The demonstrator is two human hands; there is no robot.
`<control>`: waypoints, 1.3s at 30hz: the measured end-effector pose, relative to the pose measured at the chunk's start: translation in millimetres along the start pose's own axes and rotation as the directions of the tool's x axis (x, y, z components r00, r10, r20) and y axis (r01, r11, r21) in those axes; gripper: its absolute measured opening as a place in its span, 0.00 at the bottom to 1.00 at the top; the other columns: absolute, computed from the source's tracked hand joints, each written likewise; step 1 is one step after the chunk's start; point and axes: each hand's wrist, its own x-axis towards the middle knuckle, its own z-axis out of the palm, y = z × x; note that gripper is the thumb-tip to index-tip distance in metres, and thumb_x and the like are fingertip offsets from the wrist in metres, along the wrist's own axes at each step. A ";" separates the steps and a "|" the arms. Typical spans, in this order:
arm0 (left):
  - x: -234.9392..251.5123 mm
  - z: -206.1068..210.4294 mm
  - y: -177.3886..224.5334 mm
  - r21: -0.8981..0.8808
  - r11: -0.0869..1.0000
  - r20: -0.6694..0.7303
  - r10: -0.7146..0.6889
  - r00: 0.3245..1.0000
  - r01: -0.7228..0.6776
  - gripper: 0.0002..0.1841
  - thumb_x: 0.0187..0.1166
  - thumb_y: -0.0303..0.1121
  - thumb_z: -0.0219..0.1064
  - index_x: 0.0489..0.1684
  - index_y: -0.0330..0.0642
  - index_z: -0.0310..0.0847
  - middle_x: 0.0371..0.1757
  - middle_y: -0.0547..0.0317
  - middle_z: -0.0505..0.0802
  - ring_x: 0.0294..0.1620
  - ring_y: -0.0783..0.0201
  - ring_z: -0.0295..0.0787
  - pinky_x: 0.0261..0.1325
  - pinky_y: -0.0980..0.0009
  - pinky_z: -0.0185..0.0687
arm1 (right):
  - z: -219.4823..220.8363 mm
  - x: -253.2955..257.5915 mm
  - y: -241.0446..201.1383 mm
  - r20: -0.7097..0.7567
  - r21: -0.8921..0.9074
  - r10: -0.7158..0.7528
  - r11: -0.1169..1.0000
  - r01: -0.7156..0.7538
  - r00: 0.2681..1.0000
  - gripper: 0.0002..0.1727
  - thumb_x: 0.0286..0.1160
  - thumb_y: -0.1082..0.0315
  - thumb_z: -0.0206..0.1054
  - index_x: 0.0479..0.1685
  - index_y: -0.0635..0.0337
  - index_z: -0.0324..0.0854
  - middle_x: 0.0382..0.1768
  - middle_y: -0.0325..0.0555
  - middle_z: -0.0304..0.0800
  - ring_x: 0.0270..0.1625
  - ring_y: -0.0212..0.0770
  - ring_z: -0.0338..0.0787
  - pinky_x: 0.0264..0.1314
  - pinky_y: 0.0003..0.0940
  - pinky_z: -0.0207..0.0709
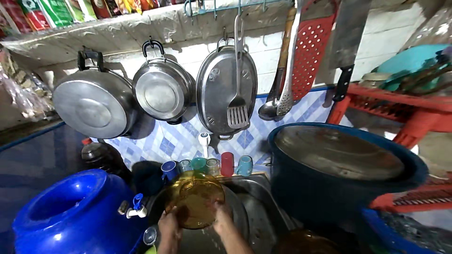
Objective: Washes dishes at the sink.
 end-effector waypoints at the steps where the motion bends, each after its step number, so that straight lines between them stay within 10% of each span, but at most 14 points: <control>1: -9.7 10.6 -6.2 -0.050 0.999 -0.056 0.012 0.998 -0.015 0.18 0.86 0.23 0.59 0.71 0.25 0.69 0.51 0.37 0.87 0.44 0.53 0.88 0.48 0.56 0.87 | 8.8 -14.4 5.0 -0.019 -0.002 -0.004 1.000 0.004 1.000 0.23 0.89 0.73 0.57 0.79 0.68 0.67 0.69 0.65 0.79 0.65 0.55 0.82 0.65 0.52 0.76; 8: 5.0 -10.9 0.2 0.031 0.999 0.088 -0.043 0.995 0.040 0.17 0.87 0.26 0.60 0.70 0.29 0.71 0.43 0.41 0.90 0.34 0.56 0.91 0.37 0.59 0.90 | -10.7 5.4 -6.1 0.076 0.023 0.033 0.999 -0.035 0.997 0.18 0.86 0.77 0.57 0.73 0.68 0.71 0.60 0.63 0.83 0.58 0.52 0.87 0.59 0.49 0.83; 13: -19.2 22.9 -21.2 -0.099 0.995 -0.111 -0.021 0.994 0.010 0.19 0.84 0.20 0.59 0.72 0.26 0.66 0.48 0.37 0.86 0.40 0.52 0.87 0.43 0.55 0.86 | 20.1 -30.7 17.7 0.008 0.070 -0.002 0.998 0.001 1.000 0.21 0.76 0.81 0.66 0.69 0.72 0.73 0.59 0.65 0.83 0.59 0.54 0.83 0.60 0.50 0.78; 20: 15.9 -20.6 20.5 0.179 0.983 0.166 -0.081 0.983 0.051 0.13 0.86 0.25 0.59 0.64 0.29 0.75 0.39 0.44 0.91 0.33 0.57 0.91 0.35 0.62 0.89 | -19.3 25.5 -7.6 0.097 -0.036 0.070 0.997 -0.067 0.993 0.18 0.88 0.73 0.58 0.73 0.68 0.71 0.59 0.61 0.84 0.56 0.50 0.88 0.57 0.47 0.83; 24: -23.8 20.3 -12.6 -0.032 0.999 -0.093 0.010 0.996 -0.013 0.18 0.86 0.22 0.58 0.71 0.25 0.69 0.51 0.36 0.87 0.46 0.52 0.88 0.50 0.55 0.86 | 16.1 -18.4 18.2 -0.010 0.035 -0.007 0.999 0.008 1.000 0.17 0.78 0.79 0.65 0.64 0.74 0.76 0.54 0.64 0.84 0.55 0.52 0.84 0.58 0.49 0.79; 30: 10.2 -11.1 6.2 0.116 0.993 0.054 -0.020 0.998 0.013 0.16 0.86 0.25 0.60 0.68 0.27 0.73 0.48 0.40 0.89 0.41 0.56 0.90 0.44 0.59 0.89 | -2.2 18.9 5.0 0.051 0.053 0.029 0.998 -0.031 0.998 0.17 0.90 0.70 0.58 0.71 0.69 0.73 0.58 0.61 0.84 0.56 0.49 0.87 0.58 0.46 0.83; 34: -3.1 13.3 -11.4 0.041 0.999 -0.134 0.032 0.990 -0.026 0.22 0.86 0.22 0.59 0.78 0.26 0.65 0.59 0.30 0.85 0.52 0.46 0.89 0.55 0.51 0.86 | 25.1 -19.0 22.7 -0.046 0.046 0.067 0.997 -0.065 0.997 0.13 0.86 0.76 0.58 0.65 0.70 0.73 0.48 0.55 0.80 0.45 0.44 0.80 0.48 0.39 0.76; 37: -0.4 1.9 -18.4 0.173 0.985 -0.049 0.032 0.998 -0.023 0.27 0.82 0.20 0.63 0.80 0.30 0.62 0.60 0.32 0.85 0.50 0.47 0.90 0.48 0.54 0.89 | 8.8 -14.4 16.8 0.032 -0.033 0.054 0.998 -0.052 0.998 0.19 0.80 0.82 0.58 0.69 0.73 0.70 0.54 0.63 0.81 0.50 0.50 0.83 0.51 0.45 0.80; 39: 10.9 -23.1 -2.2 0.440 0.874 0.157 0.152 0.976 -0.207 0.45 0.77 0.22 0.69 0.93 0.34 0.42 0.80 0.30 0.74 0.71 0.43 0.83 0.68 0.50 0.83 | -1.5 1.2 -8.8 0.078 -0.174 0.000 0.985 0.013 0.997 0.24 0.83 0.80 0.55 0.79 0.69 0.65 0.60 0.66 0.81 0.53 0.54 0.88 0.51 0.49 0.85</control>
